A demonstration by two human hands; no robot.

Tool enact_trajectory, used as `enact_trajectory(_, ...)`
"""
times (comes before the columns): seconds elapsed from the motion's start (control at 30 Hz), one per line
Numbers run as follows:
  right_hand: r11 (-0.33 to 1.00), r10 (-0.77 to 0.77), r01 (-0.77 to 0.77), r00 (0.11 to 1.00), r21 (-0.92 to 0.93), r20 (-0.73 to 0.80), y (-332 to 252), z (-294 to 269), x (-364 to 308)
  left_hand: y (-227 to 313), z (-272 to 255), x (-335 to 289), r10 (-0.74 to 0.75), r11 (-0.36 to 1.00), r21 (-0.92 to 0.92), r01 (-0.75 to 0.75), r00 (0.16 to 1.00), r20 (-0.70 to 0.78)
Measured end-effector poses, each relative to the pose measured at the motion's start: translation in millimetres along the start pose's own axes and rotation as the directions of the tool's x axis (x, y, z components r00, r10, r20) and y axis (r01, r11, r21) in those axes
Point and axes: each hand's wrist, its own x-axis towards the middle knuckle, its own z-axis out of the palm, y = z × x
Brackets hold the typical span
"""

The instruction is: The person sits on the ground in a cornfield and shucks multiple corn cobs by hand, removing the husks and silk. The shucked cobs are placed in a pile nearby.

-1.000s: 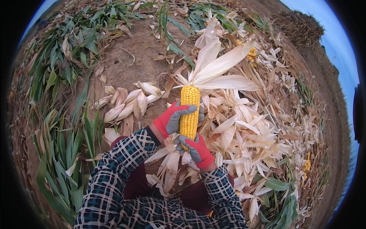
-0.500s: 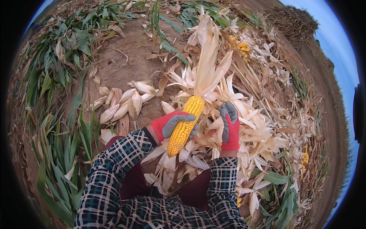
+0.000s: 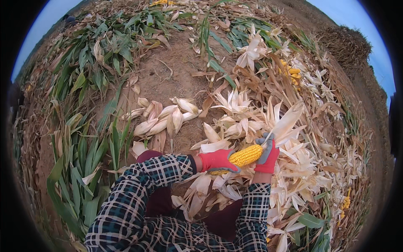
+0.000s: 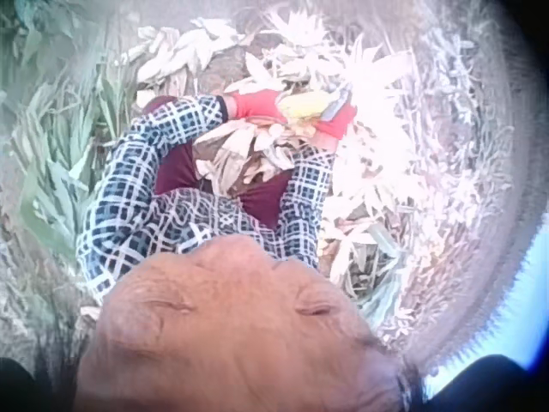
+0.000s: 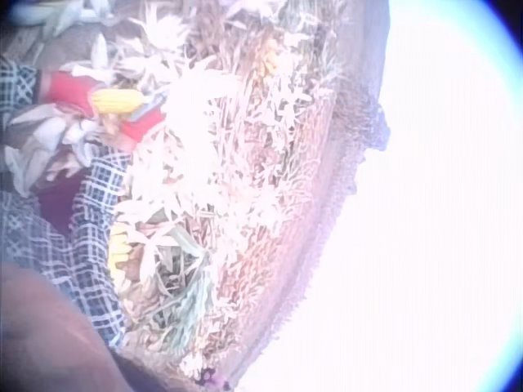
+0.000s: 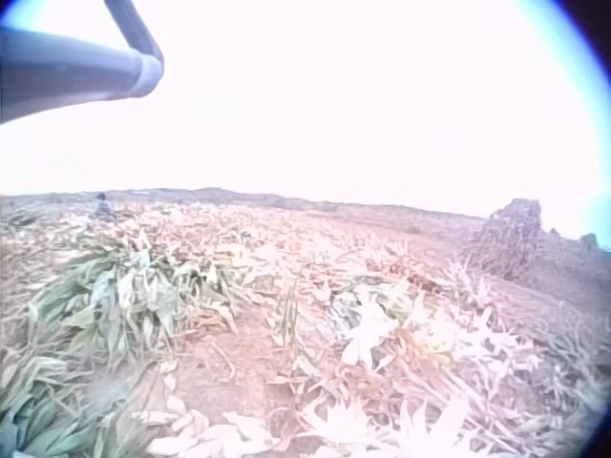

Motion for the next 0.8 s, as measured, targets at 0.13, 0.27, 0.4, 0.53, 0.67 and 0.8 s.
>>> enact_trajectory(0.13,0.972,-0.202,0.205,0.979,-0.118,0.032,-10,-2,-2,0,3,5,0.053,0.977,0.208,-0.039,0.997,-0.061)
enact_trajectory(0.27,0.615,-0.336,0.491,0.871,-0.617,0.359,-15,-7,-7,9,-2,-4,-0.011,0.935,0.353,0.046,0.995,-0.103)
enact_trajectory(0.4,0.9,-0.24,0.285,0.956,-0.33,0.171,-7,-1,-8,15,6,-7,-0.03,0.911,0.405,0.082,0.991,-0.133)
enact_trajectory(0.53,0.943,-0.33,0.327,0.943,0.06,0.045,-28,20,-23,16,12,-12,0.033,0.99,0.138,-0.026,0.998,-0.055)
enact_trajectory(0.67,0.743,-0.396,0.031,0.825,0.669,0.403,-49,12,-21,6,53,-14,0.1,0.595,-0.775,0.213,0.937,0.334)
enact_trajectory(0.8,0.54,-0.35,-0.299,0.771,0.787,0.532,-49,-6,-13,37,44,-27,0.066,0.381,-0.86,0.34,0.918,0.392)
